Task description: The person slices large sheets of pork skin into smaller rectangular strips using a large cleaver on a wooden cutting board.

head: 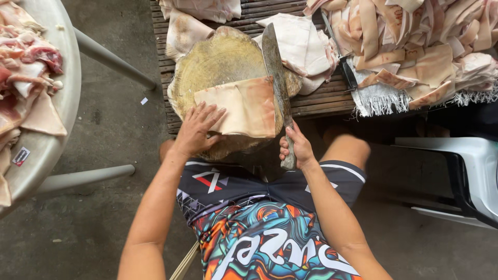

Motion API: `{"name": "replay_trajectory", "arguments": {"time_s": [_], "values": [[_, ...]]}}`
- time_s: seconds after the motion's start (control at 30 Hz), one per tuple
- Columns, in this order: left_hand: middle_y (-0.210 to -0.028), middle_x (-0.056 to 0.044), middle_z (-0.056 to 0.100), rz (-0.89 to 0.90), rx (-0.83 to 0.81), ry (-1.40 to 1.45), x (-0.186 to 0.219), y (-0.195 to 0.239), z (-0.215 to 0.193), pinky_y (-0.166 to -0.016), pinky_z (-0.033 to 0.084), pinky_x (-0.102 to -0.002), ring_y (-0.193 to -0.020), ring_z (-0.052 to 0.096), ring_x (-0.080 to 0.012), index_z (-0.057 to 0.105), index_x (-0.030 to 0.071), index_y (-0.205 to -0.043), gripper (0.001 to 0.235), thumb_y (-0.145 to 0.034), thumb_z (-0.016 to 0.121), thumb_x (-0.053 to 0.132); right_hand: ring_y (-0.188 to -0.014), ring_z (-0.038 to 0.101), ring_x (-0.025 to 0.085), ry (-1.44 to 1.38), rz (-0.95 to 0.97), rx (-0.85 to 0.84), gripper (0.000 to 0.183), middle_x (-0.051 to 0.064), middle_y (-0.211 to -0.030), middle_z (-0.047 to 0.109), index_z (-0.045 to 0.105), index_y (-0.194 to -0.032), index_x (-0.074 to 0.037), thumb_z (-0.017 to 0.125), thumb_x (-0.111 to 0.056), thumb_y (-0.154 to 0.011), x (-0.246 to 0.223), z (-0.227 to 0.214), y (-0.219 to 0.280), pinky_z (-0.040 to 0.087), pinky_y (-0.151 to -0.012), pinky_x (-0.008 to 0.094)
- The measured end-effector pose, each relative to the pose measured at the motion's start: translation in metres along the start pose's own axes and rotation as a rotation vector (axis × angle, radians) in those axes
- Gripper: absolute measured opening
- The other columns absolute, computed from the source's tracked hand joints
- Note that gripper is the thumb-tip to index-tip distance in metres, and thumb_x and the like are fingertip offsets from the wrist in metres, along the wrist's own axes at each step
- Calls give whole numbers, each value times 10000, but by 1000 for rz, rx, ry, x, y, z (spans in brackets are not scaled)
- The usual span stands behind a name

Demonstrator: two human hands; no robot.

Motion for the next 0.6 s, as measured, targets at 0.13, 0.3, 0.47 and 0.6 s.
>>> {"name": "replay_trajectory", "arguments": {"time_s": [0.13, 0.3, 0.47, 0.6], "values": [[-1364, -44, 666, 35, 157, -125, 7, -18, 13, -1145, 337, -578, -1349, 547, -352, 691, 266, -1306, 705, -648, 778, 28, -484, 453, 113, -10, -5, -55, 643, 15, -693, 467, 237, -1630, -391, 509, -306, -1053, 7, 1, 4, 495, -487, 346], [-1134, -29, 790, -95, 187, 207, 58, -70, -35, -641, 576, -382, -839, 760, -214, 780, 239, -1204, 433, -879, 704, -38, -456, 449, 124, 105, 31, -3, 695, 16, -664, 461, 177, -1623, -434, 494, -314, -1016, -24, 7, -2, 495, -450, 357], [-1003, -53, 789, -310, 198, 648, 95, -82, -88, -701, 611, -308, -819, 755, -145, 771, 104, -1170, 352, -847, 713, -25, -477, 453, 113, 69, -12, -46, 704, 28, -693, 470, 165, -1650, -408, 504, -291, -1043, 6, -5, 9, 502, -475, 343], [-934, -84, 793, -515, 107, 959, 71, -93, -113, -668, 601, -284, -775, 717, -139, 800, 24, -1118, 411, -809, 552, -85, -483, 465, 128, 35, 18, 48, 695, 35, -710, 464, 137, -1620, -424, 498, -290, -1042, -9, -4, -3, 496, -473, 354]]}}
Point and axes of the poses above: each hand's wrist, its own y-axis away from the middle knuckle, its own z-axis out of the palm, x = y × z, the point moved 3 cm from there along -y, towards the middle knuckle
